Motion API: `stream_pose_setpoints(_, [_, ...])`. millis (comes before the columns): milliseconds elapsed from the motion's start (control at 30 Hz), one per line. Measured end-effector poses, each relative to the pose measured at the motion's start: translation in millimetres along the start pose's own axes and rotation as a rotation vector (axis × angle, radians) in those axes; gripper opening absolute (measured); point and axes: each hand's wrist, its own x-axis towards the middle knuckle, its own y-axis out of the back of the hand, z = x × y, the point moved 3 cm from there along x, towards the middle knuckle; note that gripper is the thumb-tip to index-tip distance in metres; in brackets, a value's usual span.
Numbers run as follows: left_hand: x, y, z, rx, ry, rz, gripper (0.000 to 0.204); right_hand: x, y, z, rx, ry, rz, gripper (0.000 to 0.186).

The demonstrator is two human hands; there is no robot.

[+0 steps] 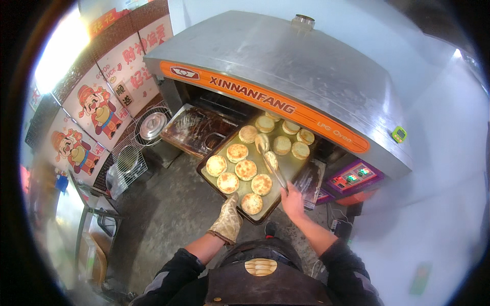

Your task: The person kneads and portions dough on a stainless steel countertop, then places trays of buns into a commercial oven, flips them with tongs, and removes the baked buns. The person also retrieves a bag of flour from a refrigerator and sprinkles it onto the work surface.

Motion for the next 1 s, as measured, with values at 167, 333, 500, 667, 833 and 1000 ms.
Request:
stream_pose_setpoints(167, [-4, -3, 1, -0.005, -0.008, -0.015, 0.047, 11, 54, 25, -0.530, 0.282, -0.167, 0.057])
stream_pose_setpoints(333, [1, 3, -5, -0.004, 0.003, -0.068, 0.048, -4, 98, 40, -0.635, 0.400, -0.203, 0.060])
stream_pose_setpoints(500, [8, 8, -7, -0.011, 0.002, -0.104, 0.049, -38, 138, 26, -0.537, 0.273, -0.259, 0.063])
stream_pose_setpoints(667, [3, 3, -8, -0.064, 0.033, -0.086, 0.048, -3, 117, -3, -0.175, 0.127, -0.235, 0.057])
stream_pose_setpoints(833, [-4, -5, -4, -0.038, -0.031, -0.054, 0.048, 99, 38, -21, 0.087, 0.074, -0.217, 0.044])
stream_pose_setpoints(1000, [-7, -5, -4, -0.032, -0.042, -0.073, 0.049, 161, 27, 20, 0.766, -0.734, -0.748, 0.032])
